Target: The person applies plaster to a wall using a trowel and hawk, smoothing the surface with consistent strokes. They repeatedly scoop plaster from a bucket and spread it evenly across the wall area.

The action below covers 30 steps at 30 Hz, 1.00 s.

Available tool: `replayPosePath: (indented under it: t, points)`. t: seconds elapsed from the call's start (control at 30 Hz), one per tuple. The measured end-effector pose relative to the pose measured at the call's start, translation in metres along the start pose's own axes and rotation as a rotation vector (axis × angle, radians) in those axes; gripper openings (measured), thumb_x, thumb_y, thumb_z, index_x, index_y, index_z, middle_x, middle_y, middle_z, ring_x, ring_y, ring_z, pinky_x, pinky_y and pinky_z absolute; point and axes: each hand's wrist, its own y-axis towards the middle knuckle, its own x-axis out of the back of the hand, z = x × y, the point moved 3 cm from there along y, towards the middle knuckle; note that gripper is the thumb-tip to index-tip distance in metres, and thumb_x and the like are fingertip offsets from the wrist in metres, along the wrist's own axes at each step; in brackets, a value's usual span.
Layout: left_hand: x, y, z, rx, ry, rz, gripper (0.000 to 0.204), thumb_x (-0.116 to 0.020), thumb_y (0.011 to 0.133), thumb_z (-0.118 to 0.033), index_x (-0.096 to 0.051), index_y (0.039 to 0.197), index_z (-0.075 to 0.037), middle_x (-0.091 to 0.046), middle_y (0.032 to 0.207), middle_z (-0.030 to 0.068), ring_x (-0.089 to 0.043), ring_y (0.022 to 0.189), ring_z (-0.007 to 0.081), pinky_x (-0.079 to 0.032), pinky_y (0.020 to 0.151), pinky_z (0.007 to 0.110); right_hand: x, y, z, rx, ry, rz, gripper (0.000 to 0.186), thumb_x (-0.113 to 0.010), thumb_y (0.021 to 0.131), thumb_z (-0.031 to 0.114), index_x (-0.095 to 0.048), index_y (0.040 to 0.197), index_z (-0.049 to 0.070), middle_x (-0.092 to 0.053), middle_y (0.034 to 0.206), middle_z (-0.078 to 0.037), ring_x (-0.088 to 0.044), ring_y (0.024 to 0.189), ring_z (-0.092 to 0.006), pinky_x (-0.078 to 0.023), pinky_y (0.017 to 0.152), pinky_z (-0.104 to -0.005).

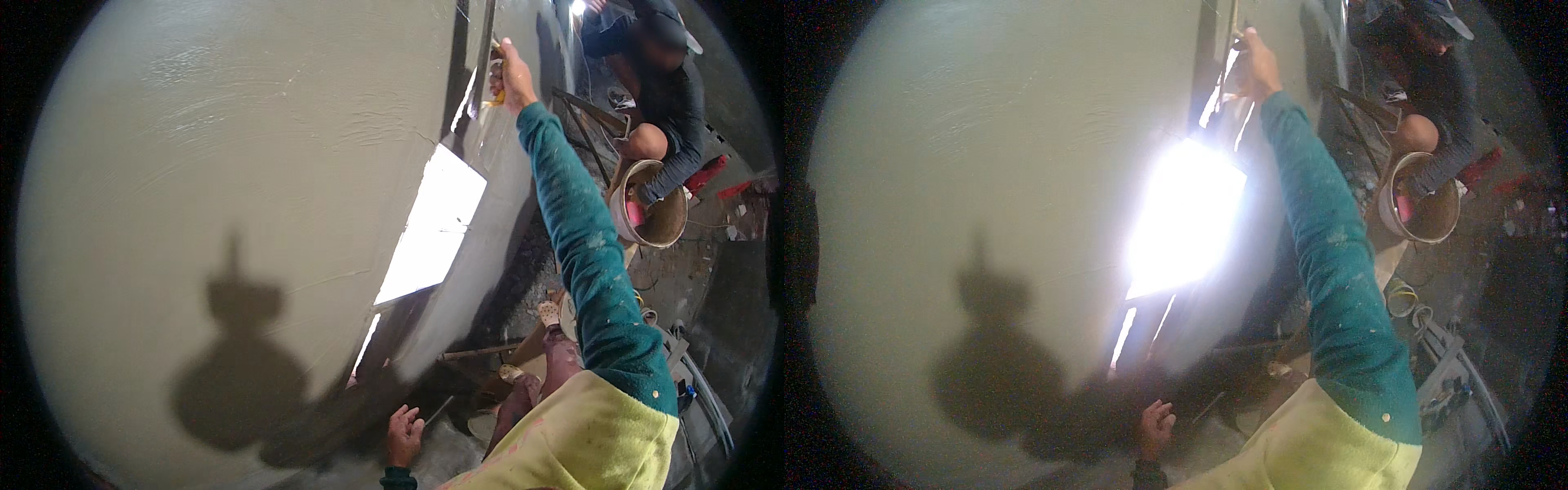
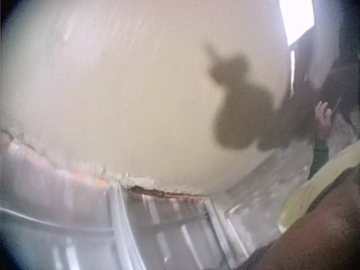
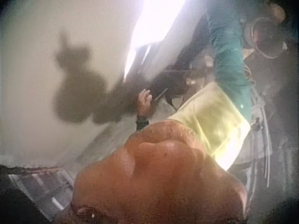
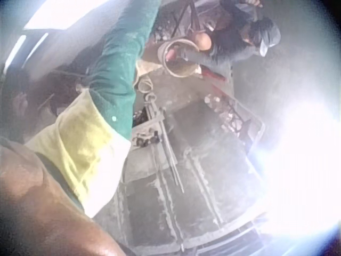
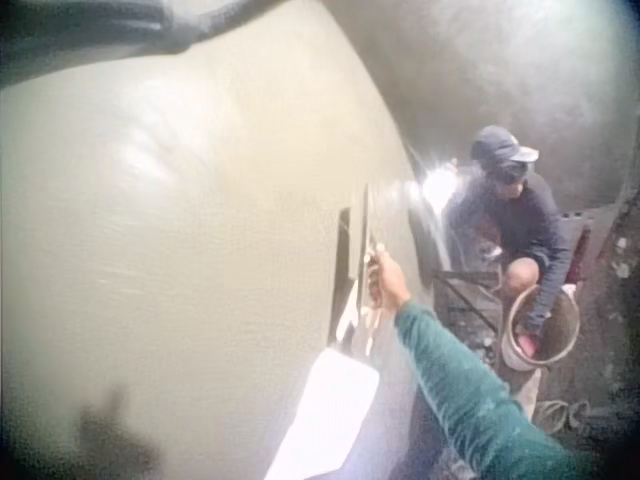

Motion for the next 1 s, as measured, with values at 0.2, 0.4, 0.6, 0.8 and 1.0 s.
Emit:
replayPosePath:
  t: [0.2,0.4,0.6,0.8,1.0]
  points:
    - [-0.021,-0.01,-0.002,0.017,0.074,0.033,0.034,-0.068,0.092,-0.019,-0.067,0.122,-0.004,-0.051,0.139,0.018,-0.067,0.105,0.0235,-0.055,0.088,0.034,0.006,0.059,-0.003,0.05,-0.081,-0.002,0.051,-0.045,0.099,0.057,-0.06,0.097,0.008,-0.036,0.062,0.004,-0.037,0.052,-0.0104,-0.032,0.052,-0.0304]
    - [-0.021,-0.026,0.01,0.042,0.097,-0.041,0.034,-0.066,0.093,-0.021,-0.067,0.121,-0.003,-0.055,0.135,0.0199,-0.064,0.112,0.0286,-0.052,0.094,0.04,0.004,0.076,-0.001,-0.105,0.05,0.567,0.043,-0.043,0.104,0.043,-0.057,0.112,0.002,-0.055,0.082,-0.007,-0.057,0.07,-0.0199,-0.048,0.06,-0.038]
    - [0.031,0.024,-0.041,-0.237,0.235,-0.41,0.034,-0.06,0.095,-0.016,-0.063,0.125,0.0,-0.052,0.141,0.0225,-0.051,0.129,0.0391,-0.04,0.109,0.048,-0.03,0.0,-0.042,0.393,-0.398,0.108,0.049,-0.047,0.101,0.05,-0.059,0.082,0.007,-0.047,0.065,0.002,-0.045,0.057,-0.0102,-0.034,0.05,-0.0302]
    - [0.083,0.063,-0.126,-0.4,0.216,-0.609,0.035,-0.057,0.094,-0.009,-0.061,0.125,0.006,-0.046,0.144,0.0273,-0.051,0.13,0.0399,-0.043,0.108,0.046,-0.084,-0.148,-0.096,0.571,-0.454,0.156,0.047,-0.047,0.103,0.045,-0.059,0.082,0.005,-0.052,0.065,-0.001,-0.049,0.059,-0.0115,-0.04,0.053,-0.0298]
    - [0.098,0.043,-0.115,-0.476,0.269,-0.678,0.032,-0.058,0.094,-0.011,-0.064,0.12,0.007,-0.049,0.142,0.0272,-0.053,0.127,0.0404,-0.044,0.105,0.048,-0.156,-0.321,-0.12,0.324,-0.477,0.409,0.038,-0.049,0.104,0.039,-0.064,0.097,0.005,-0.058,0.067,-0.009,-0.061,0.056,-0.0184,-0.049,0.052,-0.0355]
